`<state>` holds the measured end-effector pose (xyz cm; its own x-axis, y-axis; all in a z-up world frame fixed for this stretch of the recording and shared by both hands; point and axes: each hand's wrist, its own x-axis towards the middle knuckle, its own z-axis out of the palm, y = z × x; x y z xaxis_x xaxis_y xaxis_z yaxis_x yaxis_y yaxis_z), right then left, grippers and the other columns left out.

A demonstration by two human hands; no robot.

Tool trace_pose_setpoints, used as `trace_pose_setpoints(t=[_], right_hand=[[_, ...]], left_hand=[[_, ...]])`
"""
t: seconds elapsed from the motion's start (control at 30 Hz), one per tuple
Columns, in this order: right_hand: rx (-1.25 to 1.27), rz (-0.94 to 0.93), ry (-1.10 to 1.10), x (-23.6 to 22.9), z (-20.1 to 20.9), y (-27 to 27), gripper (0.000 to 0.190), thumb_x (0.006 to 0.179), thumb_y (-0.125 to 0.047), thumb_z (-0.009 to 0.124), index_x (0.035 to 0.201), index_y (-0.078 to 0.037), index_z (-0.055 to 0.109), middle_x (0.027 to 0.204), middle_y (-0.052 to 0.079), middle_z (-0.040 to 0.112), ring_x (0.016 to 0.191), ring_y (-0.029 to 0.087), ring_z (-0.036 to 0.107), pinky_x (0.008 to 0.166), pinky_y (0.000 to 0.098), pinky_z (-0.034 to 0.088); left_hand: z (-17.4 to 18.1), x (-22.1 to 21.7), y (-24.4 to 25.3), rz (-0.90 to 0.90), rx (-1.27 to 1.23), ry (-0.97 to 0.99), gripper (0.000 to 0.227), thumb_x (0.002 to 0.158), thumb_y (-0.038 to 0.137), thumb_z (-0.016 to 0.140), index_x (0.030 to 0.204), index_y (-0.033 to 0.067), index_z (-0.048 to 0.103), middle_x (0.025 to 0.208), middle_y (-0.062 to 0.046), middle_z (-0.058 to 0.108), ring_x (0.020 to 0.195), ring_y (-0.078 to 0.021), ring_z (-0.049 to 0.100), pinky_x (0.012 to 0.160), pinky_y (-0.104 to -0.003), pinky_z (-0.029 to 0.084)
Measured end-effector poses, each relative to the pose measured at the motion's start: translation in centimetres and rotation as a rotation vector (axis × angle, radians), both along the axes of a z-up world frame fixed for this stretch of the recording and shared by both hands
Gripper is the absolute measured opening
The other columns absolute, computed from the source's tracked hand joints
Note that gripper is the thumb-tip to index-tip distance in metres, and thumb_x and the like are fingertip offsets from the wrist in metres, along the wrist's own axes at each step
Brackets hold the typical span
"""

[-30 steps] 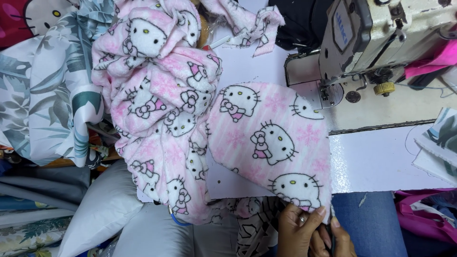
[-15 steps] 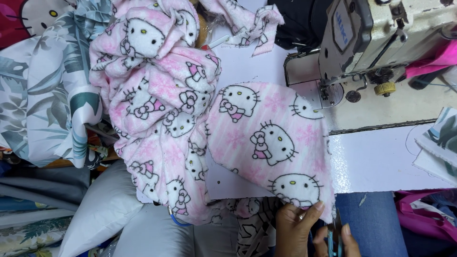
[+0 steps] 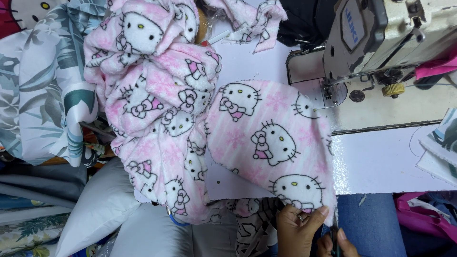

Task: The person is trimming excess fabric from a Hello Kitty patterned garment piece using small scissors and preparing it for sewing.

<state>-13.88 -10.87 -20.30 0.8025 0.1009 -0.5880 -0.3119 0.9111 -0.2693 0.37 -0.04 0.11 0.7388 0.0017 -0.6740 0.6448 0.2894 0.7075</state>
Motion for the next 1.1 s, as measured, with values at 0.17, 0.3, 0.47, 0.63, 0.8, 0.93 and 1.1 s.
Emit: trace_pose_setpoints(t=[0.17,0.3,0.47,0.63,0.8,0.93,1.1], right_hand=[[-0.028,-0.057,0.138,1.5,3.4,1.2,0.060,0.101,-0.063,0.055,0.067,-0.015,0.045,0.045,0.003,0.037,0.035,0.017,0.034,0.036,0.0320,0.027],[-0.114,-0.071,0.073,2.0,4.3,1.4,0.058,0.102,-0.056,0.055,0.062,-0.014,0.045,0.043,0.003,0.037,0.034,0.017,0.034,0.035,0.0323,0.027],[-0.194,-0.105,0.085,3.1,7.0,2.3,0.059,0.100,-0.052,0.056,0.056,-0.015,0.041,0.040,0.002,0.034,0.033,0.016,0.031,0.035,0.0314,0.024],[-0.279,-0.101,0.111,2.7,7.0,2.3,0.062,0.101,-0.050,0.053,0.054,-0.014,0.038,0.037,0.003,0.030,0.029,0.015,0.025,0.030,0.0317,0.018],[0.027,-0.225,0.144,2.4,6.7,3.2,0.056,0.101,-0.058,0.057,0.063,-0.019,0.043,0.044,-0.002,0.032,0.037,0.013,0.036,0.041,0.0263,0.029],[0.148,-0.324,0.135,4.6,10.9,4.8,0.051,0.099,-0.055,0.062,0.066,-0.020,0.045,0.044,-0.005,0.034,0.041,0.008,0.041,0.050,0.0170,0.036],[-0.177,-0.275,0.328,5.0,11.2,4.3,0.053,0.101,-0.050,0.064,0.066,-0.015,0.042,0.050,-0.002,0.032,0.044,0.009,0.038,0.051,0.0204,0.034]], left_hand=[[0.7,0.2,-0.2,0.025,-0.048,0.027,0.018,0.078,0.008,0.088,0.094,0.0019,0.081,0.085,-0.004,0.079,0.086,-0.0134,0.076,0.081,-0.027,0.062],[1.2,0.2,-0.1,0.011,0.028,0.105,0.016,0.078,0.010,0.090,0.088,0.0042,0.080,0.079,-0.002,0.074,0.076,-0.0115,0.068,0.073,-0.027,0.057],[0.5,-0.2,-0.3,0.043,-0.016,0.105,0.014,0.081,0.007,0.090,0.087,0.0030,0.077,0.078,-0.002,0.070,0.072,-0.0131,0.066,0.067,-0.030,0.057],[1.2,0.1,-0.3,0.020,0.020,0.123,0.019,0.080,0.014,0.089,0.093,0.0028,0.081,0.077,-0.002,0.070,0.072,-0.0151,0.071,0.068,-0.030,0.065],[0.8,-0.1,-0.4,0.052,-0.028,0.125,0.015,0.081,0.009,0.089,0.091,0.0026,0.079,0.077,-0.004,0.069,0.071,-0.0157,0.067,0.064,-0.030,0.055],[1.9,0.2,-0.3,0.086,-0.147,0.162,0.013,0.086,0.000,0.084,0.097,-0.0028,0.079,0.080,-0.010,0.074,0.043,-0.0161,0.054,0.044,-0.028,0.049],[1.3,-0.1,-0.2,0.082,-0.177,0.143,0.015,0.087,0.001,0.085,0.099,-0.0045,0.077,0.076,-0.012,0.070,0.040,-0.0186,0.055,0.042,-0.029,0.050]])
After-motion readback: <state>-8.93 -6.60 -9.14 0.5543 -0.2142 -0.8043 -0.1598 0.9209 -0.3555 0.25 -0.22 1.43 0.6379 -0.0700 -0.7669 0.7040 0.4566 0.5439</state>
